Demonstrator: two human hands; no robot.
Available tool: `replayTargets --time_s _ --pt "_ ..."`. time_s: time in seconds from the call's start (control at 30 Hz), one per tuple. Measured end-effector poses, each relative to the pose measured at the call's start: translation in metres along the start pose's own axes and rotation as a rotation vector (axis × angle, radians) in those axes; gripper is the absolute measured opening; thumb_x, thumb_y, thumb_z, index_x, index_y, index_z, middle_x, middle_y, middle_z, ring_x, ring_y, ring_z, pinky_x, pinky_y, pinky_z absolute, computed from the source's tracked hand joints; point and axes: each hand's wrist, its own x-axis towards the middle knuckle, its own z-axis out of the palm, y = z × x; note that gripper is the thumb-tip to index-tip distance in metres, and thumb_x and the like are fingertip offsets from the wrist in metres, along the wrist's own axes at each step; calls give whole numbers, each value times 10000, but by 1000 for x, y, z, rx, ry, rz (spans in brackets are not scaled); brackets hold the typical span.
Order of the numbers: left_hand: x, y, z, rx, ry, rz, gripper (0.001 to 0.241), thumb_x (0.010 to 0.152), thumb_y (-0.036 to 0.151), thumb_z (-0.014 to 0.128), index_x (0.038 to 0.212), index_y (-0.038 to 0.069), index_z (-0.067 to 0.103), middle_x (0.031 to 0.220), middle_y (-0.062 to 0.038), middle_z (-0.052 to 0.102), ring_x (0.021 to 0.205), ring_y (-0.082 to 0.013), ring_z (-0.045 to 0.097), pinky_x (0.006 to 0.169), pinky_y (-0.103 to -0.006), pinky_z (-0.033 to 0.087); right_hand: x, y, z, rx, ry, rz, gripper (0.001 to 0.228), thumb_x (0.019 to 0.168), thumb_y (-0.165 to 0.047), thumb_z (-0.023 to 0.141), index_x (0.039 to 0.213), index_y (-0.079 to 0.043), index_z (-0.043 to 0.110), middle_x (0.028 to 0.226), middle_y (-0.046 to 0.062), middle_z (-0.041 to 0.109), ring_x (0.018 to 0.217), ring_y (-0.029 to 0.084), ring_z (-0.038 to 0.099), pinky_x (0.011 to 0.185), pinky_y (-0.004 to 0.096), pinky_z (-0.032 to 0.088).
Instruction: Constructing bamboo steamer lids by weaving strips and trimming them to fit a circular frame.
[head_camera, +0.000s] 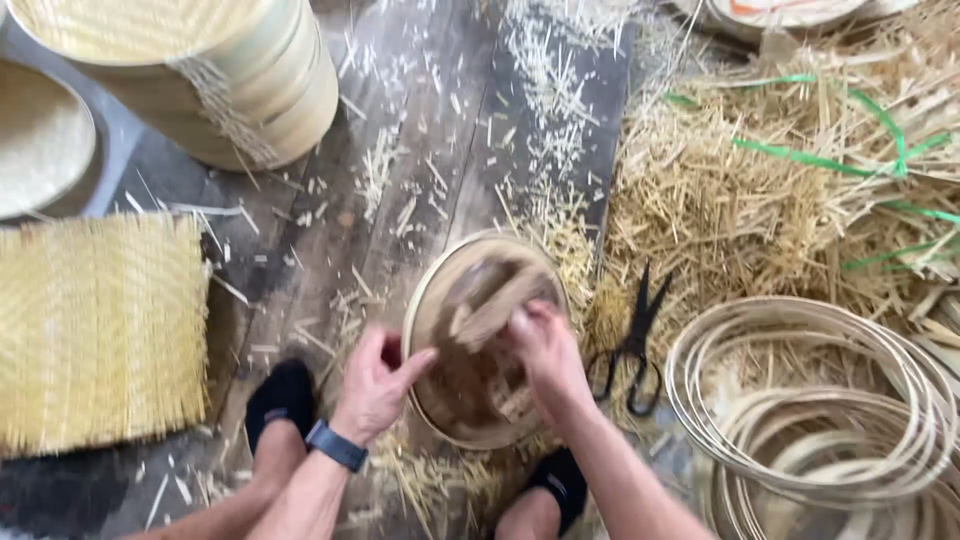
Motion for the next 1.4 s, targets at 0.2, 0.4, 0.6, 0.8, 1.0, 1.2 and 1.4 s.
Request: replayTargets --time_s 0.2,0.4,0.6,0.8,1.0,1.2,1.4 --pt "-20 59 -22 -514 -205 216 626 802 410 786 1294 56 629 1138 -68 753 1028 -150 709 884 -312 608 -1 2 5 649 -95 190 548 891 -341 729 1311 -36 552 1260 118 587 1190 268 524 1109 475 337" --pt "6 -26 -32 -363 90 23 467 950 286 677 1382 112 638 1124 -113 754 885 -173 684 766 -340 605 -41 -30 5 645 17 346 452 772 -285 730 1162 -106 589 1125 72 626 1082 267 564 1002 529 413" --pt "4 -115 -11 71 -125 -667 225 959 79 629 1130 -41 715 912 -227 788 719 -297 775 667 -414 658 -67 5 -96 425 60 196 288 805 -142 603 1020 47 578 858 144 593 795 268 589 745 443 520" --pt "107 -20 24 -676 15 -598 327 903 107 688 1190 -30 610 1107 -175 750 960 -282 765 858 -424 623 -87 38 -158 470 -46 -49 498 808 -112 607 1210 178 571 1082 264 668 962 330 650 896 406 542" --pt "93 32 56 -363 -331 -496 648 936 524 572 1397 69 575 1324 -190 664 1120 -271 655 977 -470 531 -57 81 -145 654 -140 -106 530 950 -216 560 1332 152 544 1235 322 616 1080 398 642 910 482 532" --pt "64 -68 57 -409 -18 -618 800 978 696 545 1226 -64 574 1066 -242 656 864 -283 638 887 -527 558 -49 34 -70 739 -57 82 598 999 -415 401 1410 4 516 1361 283 547 1210 379 607 948 559 503" --pt "70 -52 -15 -38 156 -169 625 980 644 518 1141 90 757 868 -128 768 803 -223 694 762 -397 568 -28 146 -60 189 80 321 610 1035 -480 397 1350 9 579 1395 148 645 1328 283 572 1132 454 401"
